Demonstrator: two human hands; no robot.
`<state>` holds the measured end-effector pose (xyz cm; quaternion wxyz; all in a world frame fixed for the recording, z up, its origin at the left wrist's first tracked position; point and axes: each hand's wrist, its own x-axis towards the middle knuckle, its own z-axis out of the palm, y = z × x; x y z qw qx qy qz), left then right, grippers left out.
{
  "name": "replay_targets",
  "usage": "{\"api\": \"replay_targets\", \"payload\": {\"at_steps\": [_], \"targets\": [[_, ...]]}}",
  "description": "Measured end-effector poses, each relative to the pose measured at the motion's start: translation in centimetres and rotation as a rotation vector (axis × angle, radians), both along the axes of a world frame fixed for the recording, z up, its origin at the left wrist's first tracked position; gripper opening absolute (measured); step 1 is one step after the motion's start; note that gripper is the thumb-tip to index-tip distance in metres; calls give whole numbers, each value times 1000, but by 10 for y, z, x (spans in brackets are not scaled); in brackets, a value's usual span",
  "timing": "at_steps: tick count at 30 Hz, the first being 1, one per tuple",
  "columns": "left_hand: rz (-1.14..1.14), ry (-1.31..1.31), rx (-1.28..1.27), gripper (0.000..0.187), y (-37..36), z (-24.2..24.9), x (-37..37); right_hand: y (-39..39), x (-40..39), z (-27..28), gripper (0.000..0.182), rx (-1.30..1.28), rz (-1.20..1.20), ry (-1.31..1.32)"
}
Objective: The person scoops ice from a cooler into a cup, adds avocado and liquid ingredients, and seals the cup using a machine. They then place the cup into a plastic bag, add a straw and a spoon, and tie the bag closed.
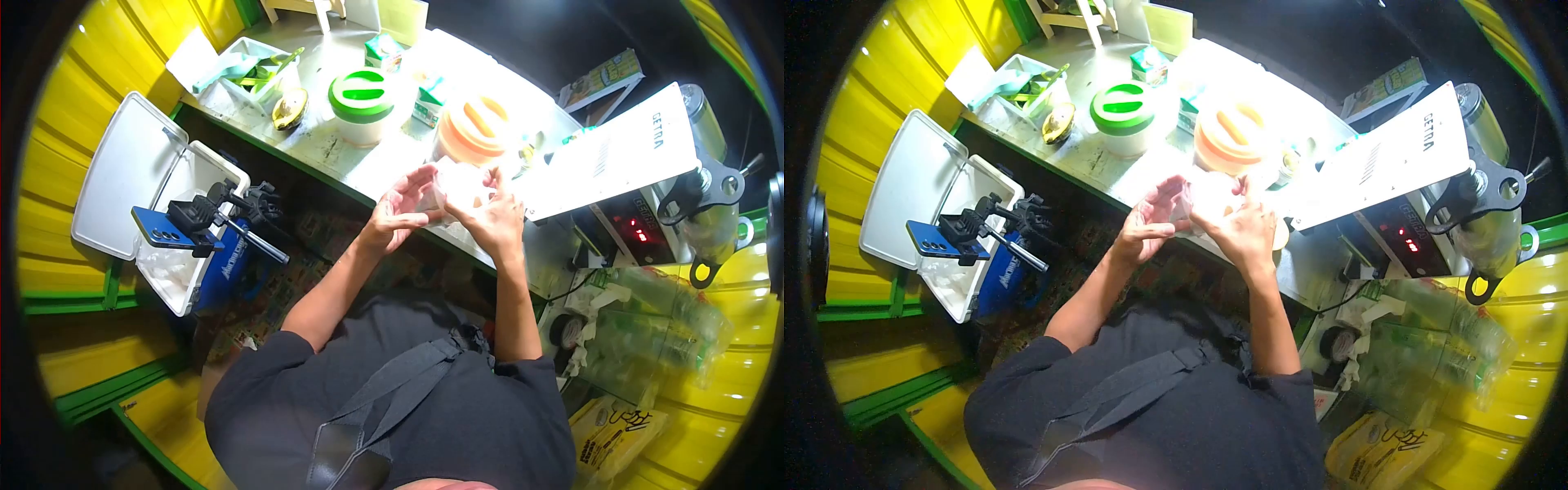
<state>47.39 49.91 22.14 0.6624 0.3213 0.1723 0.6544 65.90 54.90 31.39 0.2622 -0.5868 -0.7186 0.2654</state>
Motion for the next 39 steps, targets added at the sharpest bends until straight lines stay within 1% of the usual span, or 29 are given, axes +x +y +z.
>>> {"api": "replay_targets", "payload": {"at_steps": [1,2,3,5,6,7,9,10,11,13,14,15,17,18,20,21,23,24,25,26,27,28,29,31,33,35,36,37,39], "targets": [[-33,-91,20,84,-2,6,-2,2,-2,0,68,3,7,-2],[49,39,17,88,0,5,-6,4,-5,0,69,23,-5,-23],[53,39,18,88,3,3,-17,6,-7,0,70,42,-19,-43],[410,983,43,98,2,-6,-50,11,-17,-4,70,98,10,-34],[459,1220,64,104,0,-12,-61,15,-22,-4,70,159,32,-28],[460,1223,69,104,3,-21,-61,17,-28,-3,70,163,30,-24],[616,1570,222,98,5,-49,-56,15,-43,-3,69,87,115,15],[588,1482,139,84,13,-69,-49,13,-51,0,65,108,147,25],[597,1485,131,84,18,-75,-41,14,-58,-2,65,107,158,27],[593,1012,59,70,30,-77,-24,19,-71,-11,64,132,228,-62],[633,964,25,59,36,-72,-17,21,-77,-20,70,234,210,-137],[640,964,28,59,43,-72,-14,25,-83,-27,70,239,214,-136],[672,817,31,57,61,-74,-15,33,-91,-37,73,246,205,-175],[674,815,32,57,72,-89,-17,33,-89,-37,73,248,206,-177],[669,767,59,59,91,-122,-22,32,-83,-38,64,303,281,-193],[674,765,60,59,90,-118,-25,34,-79,-45,64,306,285,-194],[699,831,231,67,87,-108,-30,35,-69,-67,56,175,141,-13],[699,831,229,67,85,-102,-30,29,-65,-72,44,221,29,-34],[692,928,198,69,83,-96,-30,29,-62,-79,44,219,26,-33],[679,1026,168,71,81,-93,-30,31,-56,-88,42,152,-10,-48],[669,1031,170,71,80,-91,-30,33,-51,-98,40,84,-47,-61],[563,952,72,73,78,-90,-30,37,-48,-109,39,51,-45,78],[458,873,-25,74,76,-87,-31,39,-48,-113,39,48,-53,83],[401,905,-38,72,70,-78,-37,43,-48,-120,42,-390,-91,720],[348,941,-47,71,65,-78,-46,44,-46,-125,42,-401,-82,761],[481,769,33,65,53,-81,-51,42,-48,-129,37,-392,-93,779],[579,564,-24,62,52,-80,-47,42,-49,-130,37,-394,-98,792],[575,576,-27,62,51,-80,-50,41,-50,-131,36,-397,-103,801],[567,533,-303,42,50,-73,-56,39,-54,-129,34,-405,-106,818]]}}
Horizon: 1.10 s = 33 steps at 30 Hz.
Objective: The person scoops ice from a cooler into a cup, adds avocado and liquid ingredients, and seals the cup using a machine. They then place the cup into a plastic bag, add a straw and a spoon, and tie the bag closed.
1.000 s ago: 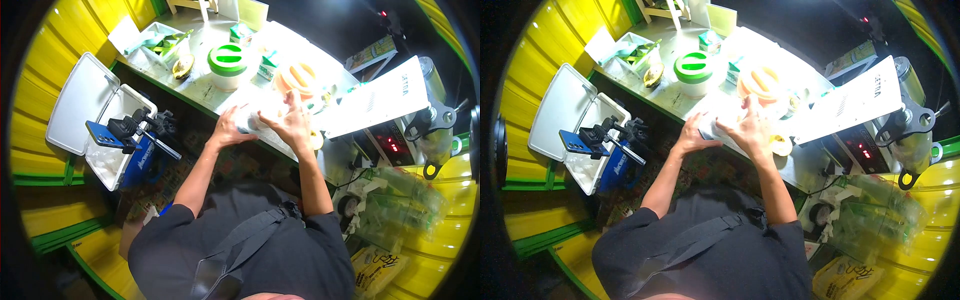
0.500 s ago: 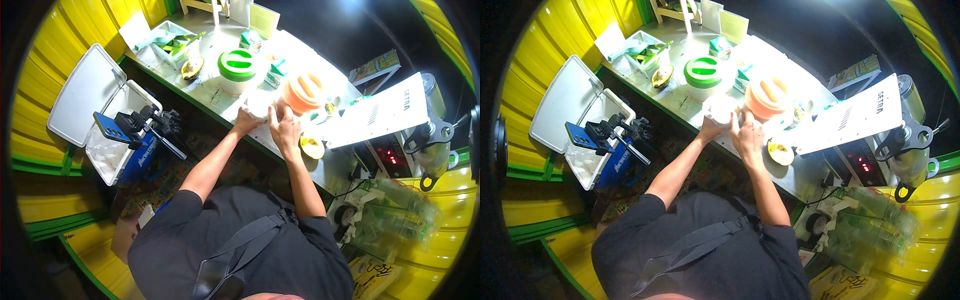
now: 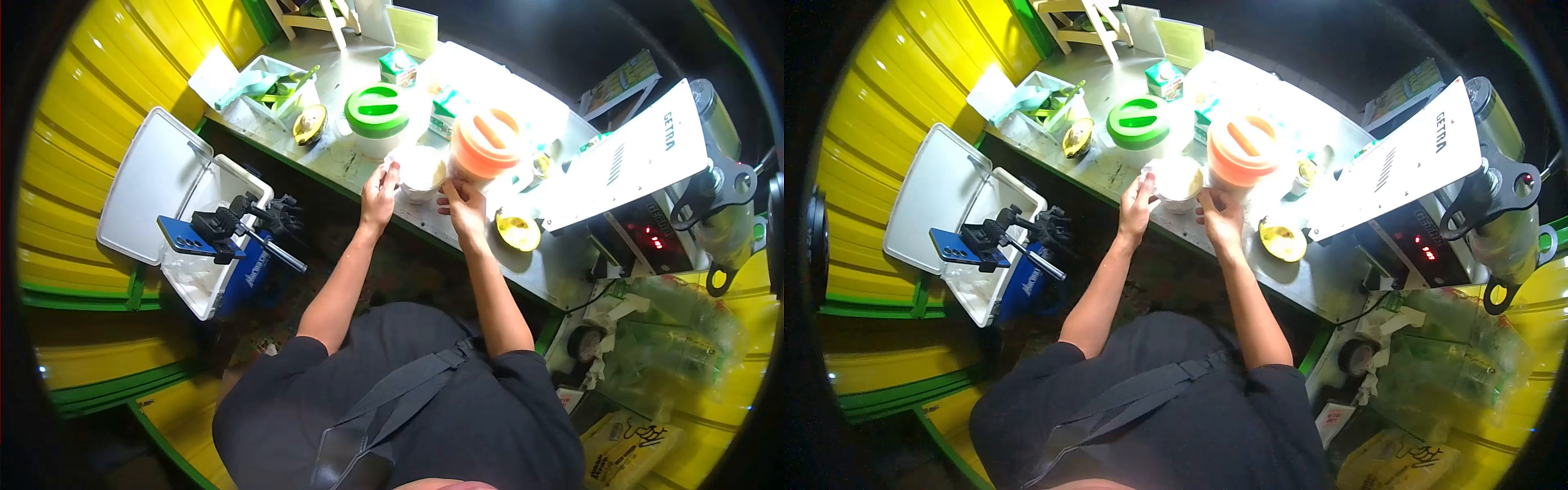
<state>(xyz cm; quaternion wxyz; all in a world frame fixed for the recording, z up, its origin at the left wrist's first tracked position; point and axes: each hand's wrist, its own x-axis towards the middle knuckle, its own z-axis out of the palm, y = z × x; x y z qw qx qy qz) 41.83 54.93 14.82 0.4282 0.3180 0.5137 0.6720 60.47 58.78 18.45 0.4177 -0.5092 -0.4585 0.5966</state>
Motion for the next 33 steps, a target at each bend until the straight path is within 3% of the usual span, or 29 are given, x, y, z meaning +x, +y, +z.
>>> {"api": "replay_targets", "payload": {"at_steps": [1,6,8,10,13,17,19,22,24,26,29,33], "targets": [[72,147,-95,31,1,3,0,-2,-1,1,33,27,7,-13],[147,300,-134,33,2,17,-7,7,-2,-20,30,178,36,-223],[160,389,-164,36,3,24,-8,4,-6,-30,25,299,-88,-357],[254,641,-101,24,4,22,-11,-9,-10,-12,24,406,-190,-370],[298,706,29,21,0,48,1,-12,-9,2,25,512,-298,-366],[226,539,-1,20,9,64,3,-11,-10,20,25,475,-286,-331],[82,326,62,20,15,75,0,-10,-13,22,24,522,-287,-383],[-58,224,95,18,20,90,-5,-13,-10,28,22,558,-272,-451],[-72,254,111,17,21,92,-5,-11,-9,25,20,549,-255,-466],[-131,319,81,17,23,91,-4,-7,-7,9,20,466,-217,-123],[-112,437,27,18,26,81,0,-6,-8,3,15,391,-260,59],[-26,438,7,19,28,78,1,-14,0,17,7,478,-279,-100]]}}
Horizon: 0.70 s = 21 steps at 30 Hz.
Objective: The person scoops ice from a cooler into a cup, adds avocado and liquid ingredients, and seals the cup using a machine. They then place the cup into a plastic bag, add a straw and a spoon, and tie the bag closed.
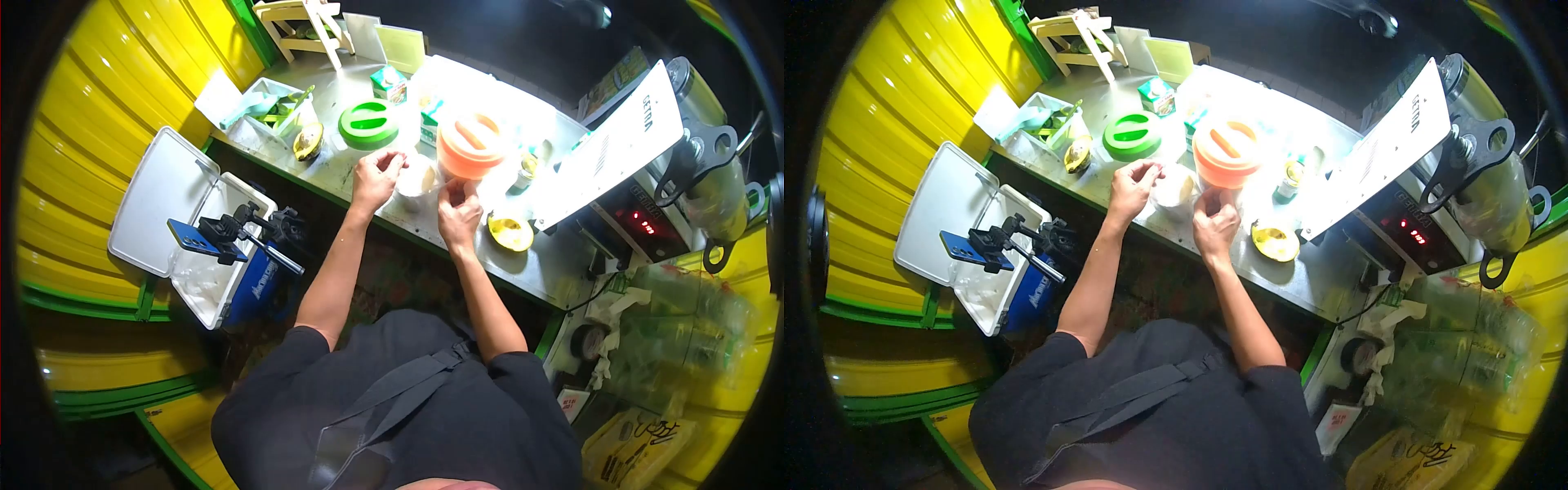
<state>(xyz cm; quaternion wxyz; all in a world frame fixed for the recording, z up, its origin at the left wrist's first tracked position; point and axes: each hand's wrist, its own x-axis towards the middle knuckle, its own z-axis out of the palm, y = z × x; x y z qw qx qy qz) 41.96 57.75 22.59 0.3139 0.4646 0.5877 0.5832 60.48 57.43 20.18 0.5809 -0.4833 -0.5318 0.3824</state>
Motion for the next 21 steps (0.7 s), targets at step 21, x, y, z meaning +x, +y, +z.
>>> {"api": "replay_targets", "payload": {"at_steps": [21], "targets": [[235,609,372,32,34,-19,-42,-35,35,91,13,521,-101,-585]]}}
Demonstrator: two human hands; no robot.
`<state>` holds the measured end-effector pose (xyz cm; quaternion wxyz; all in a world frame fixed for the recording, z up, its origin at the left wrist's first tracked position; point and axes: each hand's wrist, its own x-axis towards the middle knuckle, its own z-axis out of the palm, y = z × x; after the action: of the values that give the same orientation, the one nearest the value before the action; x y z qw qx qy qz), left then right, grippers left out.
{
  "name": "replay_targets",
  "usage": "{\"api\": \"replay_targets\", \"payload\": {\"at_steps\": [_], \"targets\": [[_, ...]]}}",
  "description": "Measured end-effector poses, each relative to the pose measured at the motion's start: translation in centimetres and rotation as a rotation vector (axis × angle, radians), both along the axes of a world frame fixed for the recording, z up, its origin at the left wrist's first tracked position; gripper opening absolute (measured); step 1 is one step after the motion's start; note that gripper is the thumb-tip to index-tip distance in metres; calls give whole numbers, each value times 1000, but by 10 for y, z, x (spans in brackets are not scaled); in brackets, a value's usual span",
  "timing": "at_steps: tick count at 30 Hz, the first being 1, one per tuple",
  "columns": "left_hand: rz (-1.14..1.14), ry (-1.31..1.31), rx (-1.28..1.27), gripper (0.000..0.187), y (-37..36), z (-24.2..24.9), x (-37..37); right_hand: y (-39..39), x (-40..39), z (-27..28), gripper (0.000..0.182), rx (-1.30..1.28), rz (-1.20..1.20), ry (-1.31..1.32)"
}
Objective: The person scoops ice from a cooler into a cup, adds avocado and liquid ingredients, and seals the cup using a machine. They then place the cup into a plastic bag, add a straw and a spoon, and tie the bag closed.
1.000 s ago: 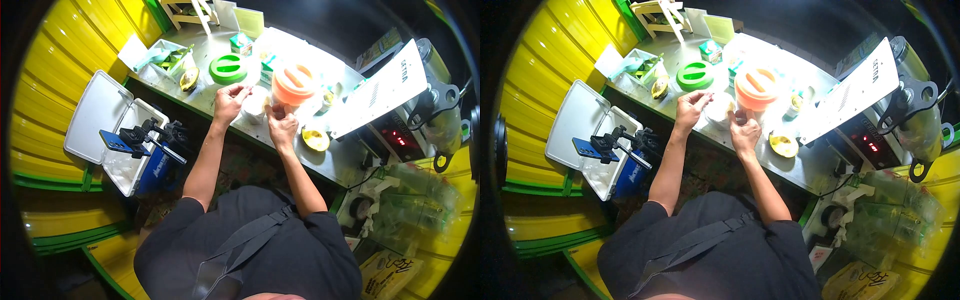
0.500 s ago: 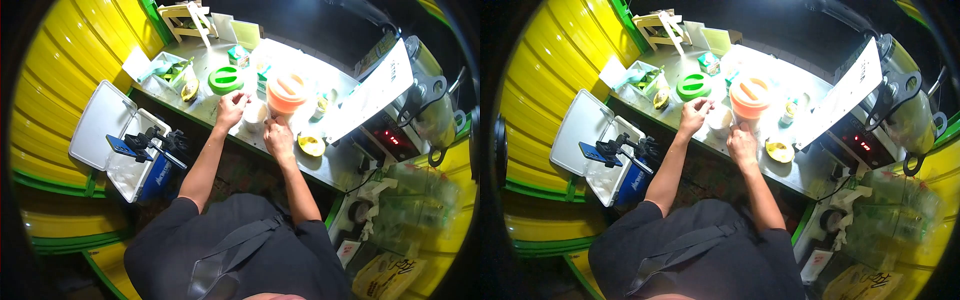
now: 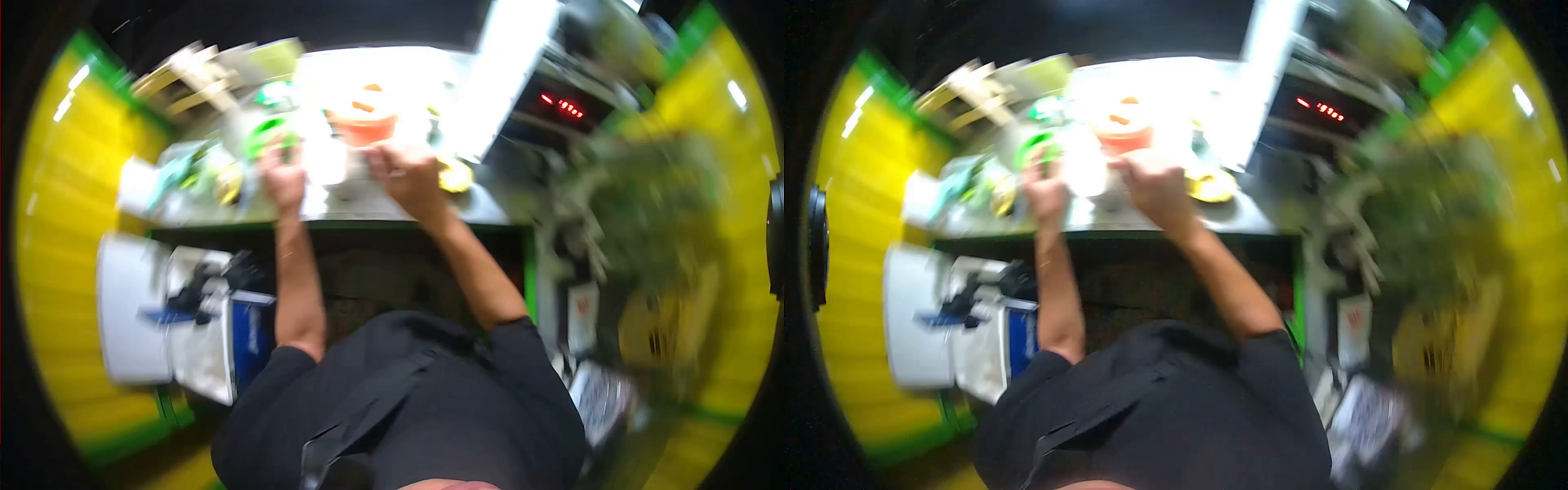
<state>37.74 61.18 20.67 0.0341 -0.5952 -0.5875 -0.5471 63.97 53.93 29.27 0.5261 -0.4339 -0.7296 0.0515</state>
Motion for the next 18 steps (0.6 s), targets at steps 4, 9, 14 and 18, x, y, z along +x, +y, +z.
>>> {"api": "replay_targets", "payload": {"at_steps": [4,9,14,18], "targets": [[-287,-493,230,32,-50,47,49,-82,29,-1,13,41,-24,68],[-385,-714,178,27,-106,61,155,-206,81,-24,38,-323,-326,-76],[-801,-789,32,31,-137,53,231,-372,166,12,9,-385,-889,-82],[-1032,-747,-111,34,-184,63,292,-513,211,64,19,-209,-1653,131]]}}
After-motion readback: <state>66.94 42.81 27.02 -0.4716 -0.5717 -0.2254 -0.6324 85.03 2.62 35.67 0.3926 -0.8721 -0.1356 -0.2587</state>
